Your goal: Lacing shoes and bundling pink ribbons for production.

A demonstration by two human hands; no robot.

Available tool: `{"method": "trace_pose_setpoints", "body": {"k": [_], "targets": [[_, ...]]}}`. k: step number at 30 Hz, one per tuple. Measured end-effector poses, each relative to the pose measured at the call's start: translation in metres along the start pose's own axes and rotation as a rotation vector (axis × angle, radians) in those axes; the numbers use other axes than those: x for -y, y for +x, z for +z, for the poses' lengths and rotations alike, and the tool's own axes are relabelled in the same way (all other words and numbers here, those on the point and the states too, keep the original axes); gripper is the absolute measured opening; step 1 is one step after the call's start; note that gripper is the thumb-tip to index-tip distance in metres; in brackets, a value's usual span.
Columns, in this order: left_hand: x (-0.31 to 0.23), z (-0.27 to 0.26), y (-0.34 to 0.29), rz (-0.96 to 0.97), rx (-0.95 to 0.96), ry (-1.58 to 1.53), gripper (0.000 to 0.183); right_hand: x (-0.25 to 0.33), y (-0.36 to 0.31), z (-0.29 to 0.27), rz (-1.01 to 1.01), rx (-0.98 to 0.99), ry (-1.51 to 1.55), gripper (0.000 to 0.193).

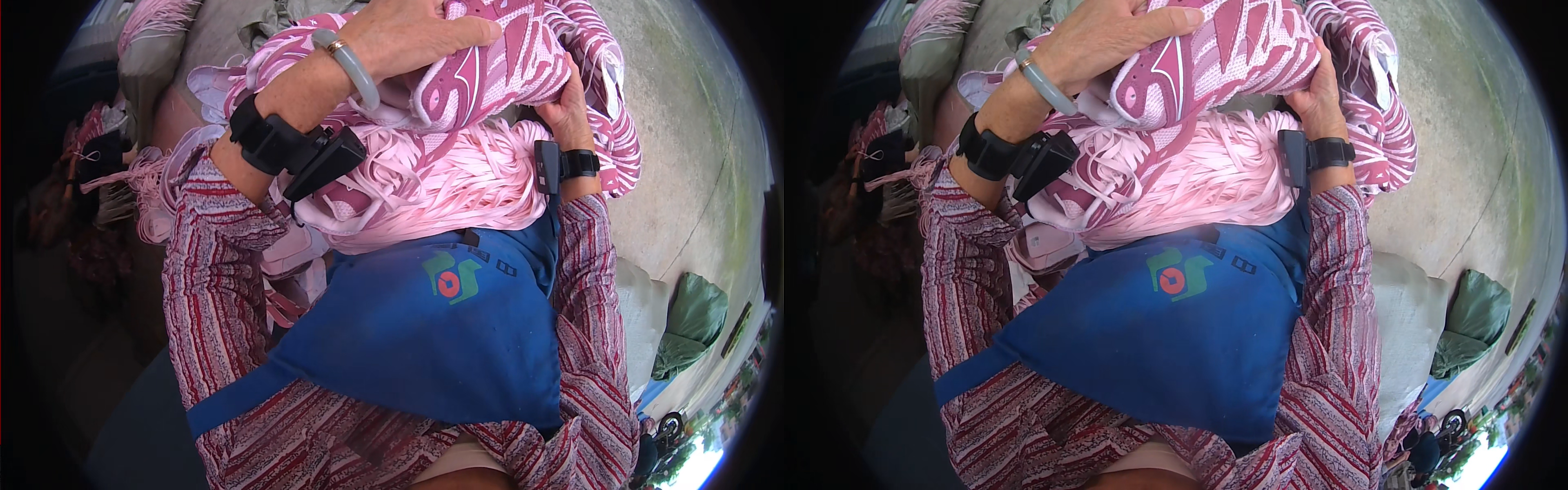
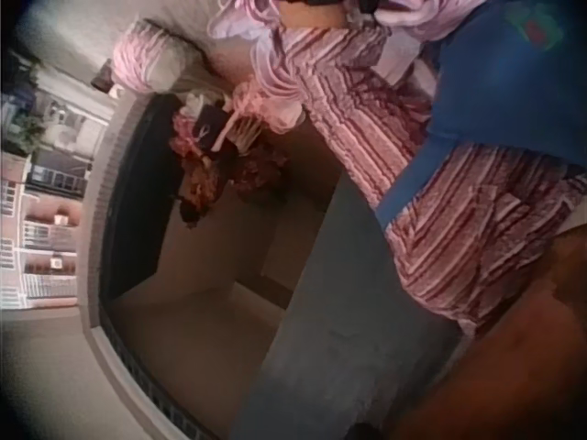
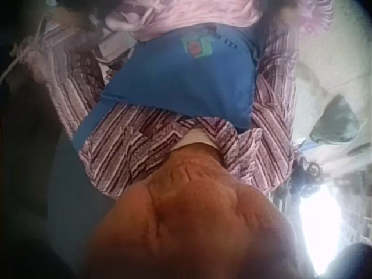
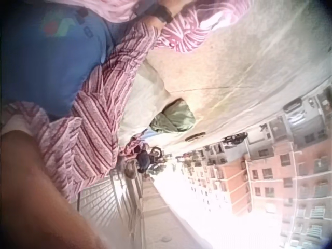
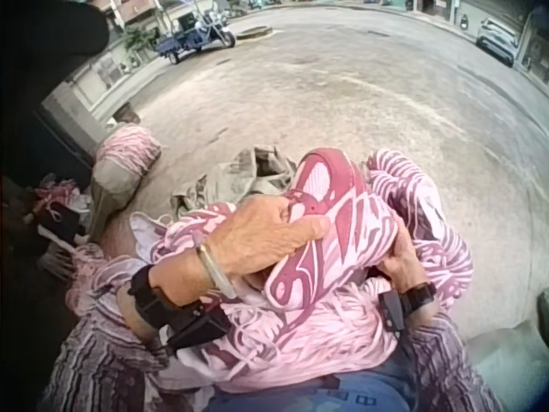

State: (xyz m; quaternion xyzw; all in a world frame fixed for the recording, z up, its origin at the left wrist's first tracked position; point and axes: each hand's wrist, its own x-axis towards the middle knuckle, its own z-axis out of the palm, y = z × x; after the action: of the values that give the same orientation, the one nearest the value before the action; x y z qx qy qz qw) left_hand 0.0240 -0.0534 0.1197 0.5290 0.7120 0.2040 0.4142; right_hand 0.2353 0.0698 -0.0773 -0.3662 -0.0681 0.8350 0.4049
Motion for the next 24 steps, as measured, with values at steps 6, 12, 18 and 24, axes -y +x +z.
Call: {"method": "trace_pose_setpoints", "body": {"k": [6, 12, 18, 24], "targets": [[0.009, 0.008, -0.004, 0.014, -0.042, 0.081, 0.053, -0.003, -0.016, -0.003, -0.063, -0.109, -0.326, 0.060], [0.005, 0.007, -0.004, 0.106, 0.054, 0.006, 0.054, 0.006, -0.040, -0.006, -0.107, -0.128, -0.576, 0.067], [0.007, 0.016, -0.006, 0.309, -0.085, 0.100, 0.048, 0.015, -0.081, -0.001, -0.077, -0.283, -1.160, 0.061], [0.019, 0.015, 0.002, 0.314, 0.089, -0.029, 0.037, -0.003, -0.149, 0.087, -1.391, 0.294, -1.488, 0.025]]}}
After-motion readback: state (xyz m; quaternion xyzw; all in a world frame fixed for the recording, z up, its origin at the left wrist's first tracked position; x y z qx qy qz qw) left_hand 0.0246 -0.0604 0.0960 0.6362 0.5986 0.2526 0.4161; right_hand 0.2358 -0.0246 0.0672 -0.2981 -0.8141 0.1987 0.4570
